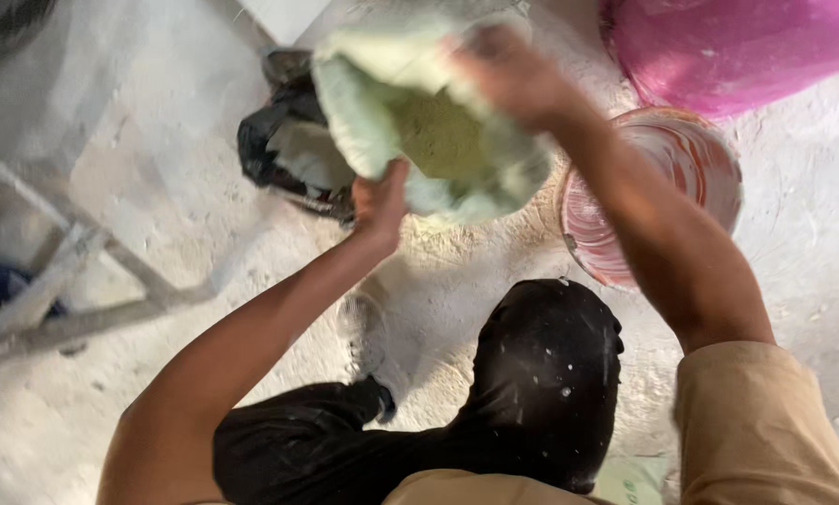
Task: The person uses a flat trowel to spread white plaster paste over a slatted mold frame on a workbench. They then mix more plaster by hand in a bucket, add powder from a bag, wipe their hands with a blue cloth, and return to spreading paste on the mold with the trowel.
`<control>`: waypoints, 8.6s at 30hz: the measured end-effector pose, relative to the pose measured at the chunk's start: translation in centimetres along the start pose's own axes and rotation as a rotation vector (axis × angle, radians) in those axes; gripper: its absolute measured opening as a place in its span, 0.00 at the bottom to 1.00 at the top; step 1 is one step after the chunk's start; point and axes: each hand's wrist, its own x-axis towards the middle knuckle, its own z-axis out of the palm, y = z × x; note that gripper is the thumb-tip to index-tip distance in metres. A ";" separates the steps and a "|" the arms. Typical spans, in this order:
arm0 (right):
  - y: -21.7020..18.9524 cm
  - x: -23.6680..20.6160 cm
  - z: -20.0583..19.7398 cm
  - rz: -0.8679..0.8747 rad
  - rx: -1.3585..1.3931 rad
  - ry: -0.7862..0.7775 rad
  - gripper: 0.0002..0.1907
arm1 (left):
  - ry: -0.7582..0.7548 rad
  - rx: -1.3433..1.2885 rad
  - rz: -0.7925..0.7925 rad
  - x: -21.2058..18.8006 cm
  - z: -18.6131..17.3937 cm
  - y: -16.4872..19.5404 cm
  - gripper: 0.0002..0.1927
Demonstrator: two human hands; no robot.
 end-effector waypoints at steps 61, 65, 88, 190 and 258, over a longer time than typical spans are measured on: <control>20.5 -26.2 -0.4 0.346 1.282 0.351 0.25 | 0.131 -0.492 -0.180 -8.1 8.6 1.3 0.61; 23.1 -27.5 0.3 0.430 1.217 0.245 0.27 | 0.025 -0.660 0.003 -7.8 8.3 1.7 0.51; 29.4 -26.0 1.2 0.410 -0.490 0.083 0.22 | 0.083 -1.010 -0.048 -8.5 8.5 -3.1 0.42; 0.4 15.5 36.5 -0.320 -0.512 -0.308 0.14 | 0.579 -0.744 0.468 3.5 -6.2 -5.8 0.11; -26.5 -52.8 -9.2 0.787 1.035 1.111 0.22 | -0.744 0.970 -0.182 -57.0 4.9 22.1 0.51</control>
